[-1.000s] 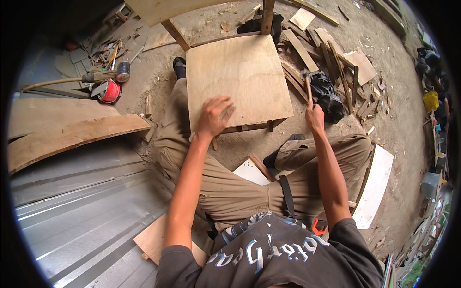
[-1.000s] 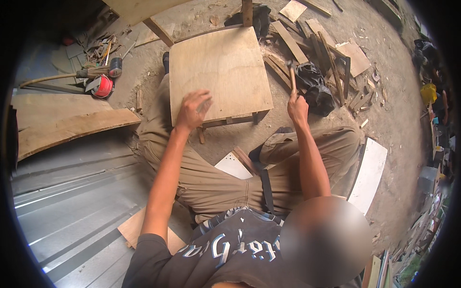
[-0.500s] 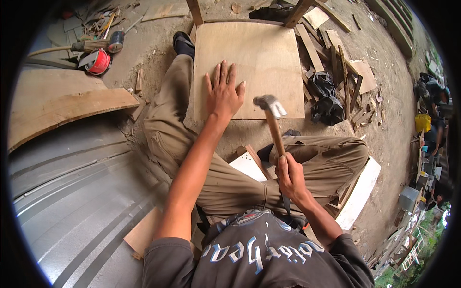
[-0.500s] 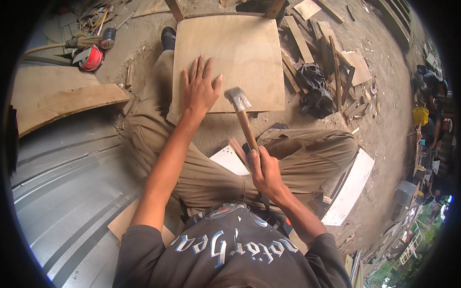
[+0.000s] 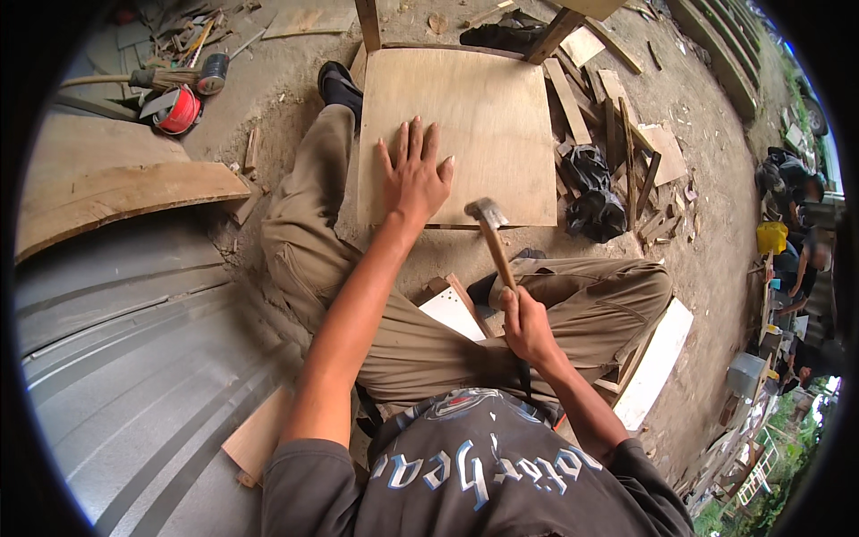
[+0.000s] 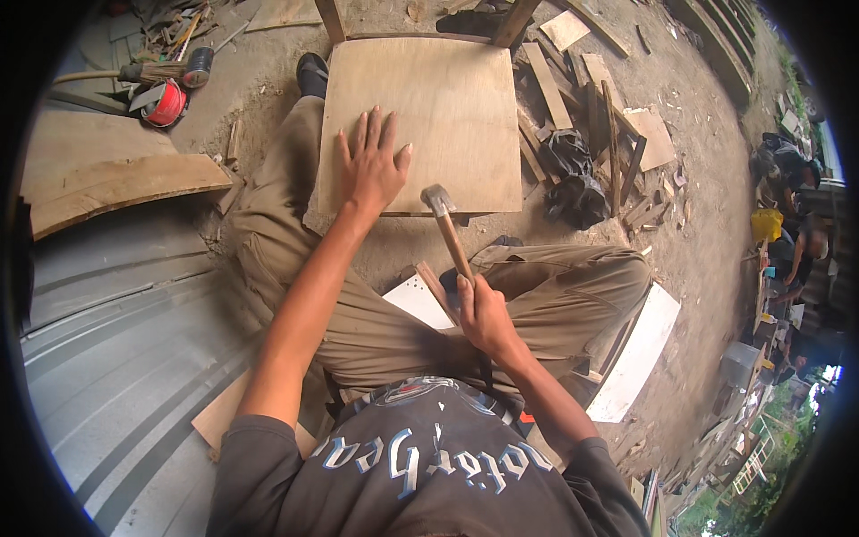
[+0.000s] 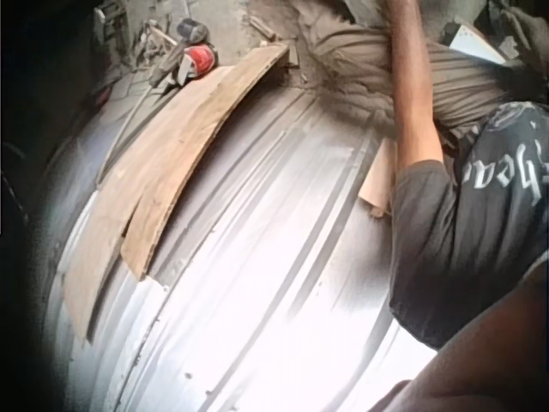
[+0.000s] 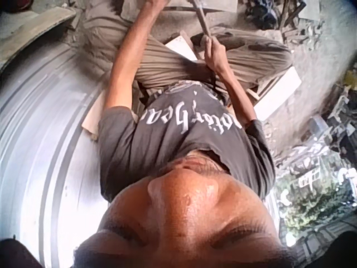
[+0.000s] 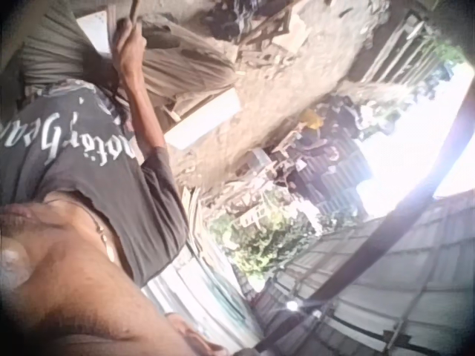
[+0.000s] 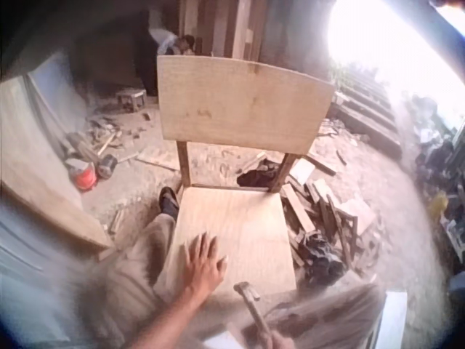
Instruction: The person assembles a wooden chair by attaching a seat panel to the frame using a hammer and nails. They position the seat, drive nails along the edges, and flip the chair to complete the assembly.
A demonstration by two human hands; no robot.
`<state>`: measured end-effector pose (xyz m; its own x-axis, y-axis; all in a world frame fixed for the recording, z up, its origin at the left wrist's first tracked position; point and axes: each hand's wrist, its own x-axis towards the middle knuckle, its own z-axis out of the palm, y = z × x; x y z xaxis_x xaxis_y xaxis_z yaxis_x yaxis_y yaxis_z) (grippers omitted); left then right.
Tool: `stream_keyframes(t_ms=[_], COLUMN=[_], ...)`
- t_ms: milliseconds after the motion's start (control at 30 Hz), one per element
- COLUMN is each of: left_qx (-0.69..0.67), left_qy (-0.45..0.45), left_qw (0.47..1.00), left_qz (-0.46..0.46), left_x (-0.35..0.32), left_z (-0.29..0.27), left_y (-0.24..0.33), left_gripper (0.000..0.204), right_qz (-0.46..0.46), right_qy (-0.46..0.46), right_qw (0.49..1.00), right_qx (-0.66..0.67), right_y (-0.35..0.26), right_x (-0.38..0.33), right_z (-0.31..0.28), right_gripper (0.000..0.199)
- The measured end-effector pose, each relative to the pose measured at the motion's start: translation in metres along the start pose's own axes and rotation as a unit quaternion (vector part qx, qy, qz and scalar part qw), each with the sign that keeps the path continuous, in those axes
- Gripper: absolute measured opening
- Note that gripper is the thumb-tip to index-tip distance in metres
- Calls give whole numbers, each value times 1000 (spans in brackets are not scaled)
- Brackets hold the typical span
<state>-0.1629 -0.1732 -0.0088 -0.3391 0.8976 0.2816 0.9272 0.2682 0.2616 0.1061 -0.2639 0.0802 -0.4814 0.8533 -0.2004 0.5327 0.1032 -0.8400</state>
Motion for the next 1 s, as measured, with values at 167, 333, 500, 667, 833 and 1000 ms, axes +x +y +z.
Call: stream_keyframes(t_ms=[167, 333, 500, 667, 833, 1000], left_qx=[-6, 14, -40, -8, -62, -29], left_qy=[26, 4, -91, -88, -43, -20], left_qw=[1000, 1000, 985, 948, 936, 934], left_qz=[6, 6, 143, 306, 343, 356], left_x=[1, -3, -23, -61, -58, -56], left_z=[7, 2, -18, -23, -29, -26], left_y=[-1, -3, -2, -1, -15, -15], left_gripper=[61, 64, 74, 67, 45, 47], right_qz=[33, 94, 92, 131, 231, 254], right_qy=[7, 13, 144, 214, 116, 48], right_qw=[999, 994, 954, 967, 950, 930], right_qx=[15, 52, 244, 40, -176, -262], right_y=[-13, 5, 32, 69, 148, 187], right_x=[1, 10, 49, 100, 147, 141], right_z=[0, -9, -43, -90, -103, -81], right_gripper=[36, 44, 42, 40, 38, 32])
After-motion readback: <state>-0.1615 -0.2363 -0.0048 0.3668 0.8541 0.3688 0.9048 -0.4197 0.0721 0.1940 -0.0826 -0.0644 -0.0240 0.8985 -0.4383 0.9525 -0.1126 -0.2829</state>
